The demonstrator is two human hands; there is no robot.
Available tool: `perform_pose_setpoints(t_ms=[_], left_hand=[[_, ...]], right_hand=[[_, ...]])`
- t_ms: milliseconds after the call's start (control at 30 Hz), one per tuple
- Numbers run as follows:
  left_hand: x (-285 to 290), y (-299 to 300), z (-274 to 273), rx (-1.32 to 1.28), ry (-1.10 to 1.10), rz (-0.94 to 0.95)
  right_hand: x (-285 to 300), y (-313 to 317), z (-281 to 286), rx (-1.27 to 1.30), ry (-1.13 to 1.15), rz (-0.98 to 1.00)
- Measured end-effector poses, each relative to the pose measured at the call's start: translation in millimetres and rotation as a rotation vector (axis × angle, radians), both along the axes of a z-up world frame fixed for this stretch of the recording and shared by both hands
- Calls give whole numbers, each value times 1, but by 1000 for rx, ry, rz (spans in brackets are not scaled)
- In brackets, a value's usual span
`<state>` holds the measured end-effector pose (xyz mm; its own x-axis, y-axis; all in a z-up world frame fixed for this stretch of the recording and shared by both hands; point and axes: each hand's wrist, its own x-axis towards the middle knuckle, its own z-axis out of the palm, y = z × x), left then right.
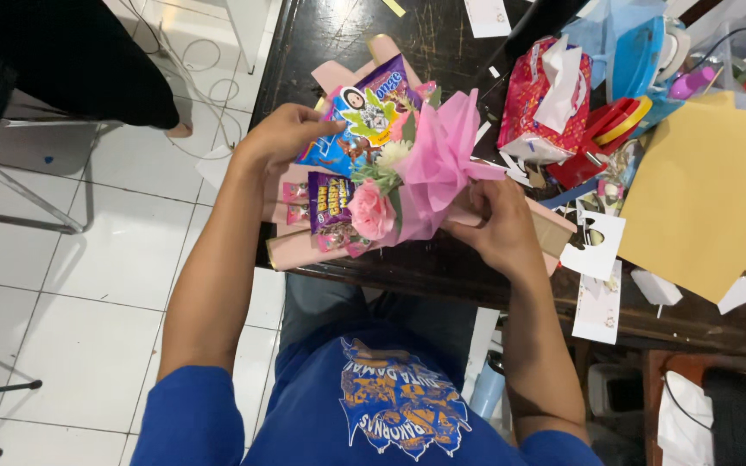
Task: The person wraps a bouquet containing flowers and snacks in pink paper. They fold the paper around the base of the bouquet and secure it with tape, then adjust the arrangement on the table.
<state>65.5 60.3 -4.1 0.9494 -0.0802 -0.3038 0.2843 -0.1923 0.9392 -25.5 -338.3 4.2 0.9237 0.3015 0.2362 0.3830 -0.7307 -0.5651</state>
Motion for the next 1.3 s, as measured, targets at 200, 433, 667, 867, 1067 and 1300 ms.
perform_pose_setpoints(t_ms=[200, 433, 667, 867, 1067, 1300], left_hand=[[0, -6, -6, 25, -12, 89], [14, -13, -10, -41, -8, 89], [1, -19, -9, -120, 58, 69], [6, -17, -12, -111, 69, 42], [14, -20, -13, -38, 44, 14], [9, -5, -8, -13, 51, -19]], right_hand=[[-1, 5, 12, 7, 3, 9], [4, 10, 20, 23, -23, 5], [0, 9, 14, 25, 9, -2], [1, 6, 4, 46, -15, 10], [3, 3, -2, 59, -42, 46], [1, 8, 13, 71, -59, 96]])
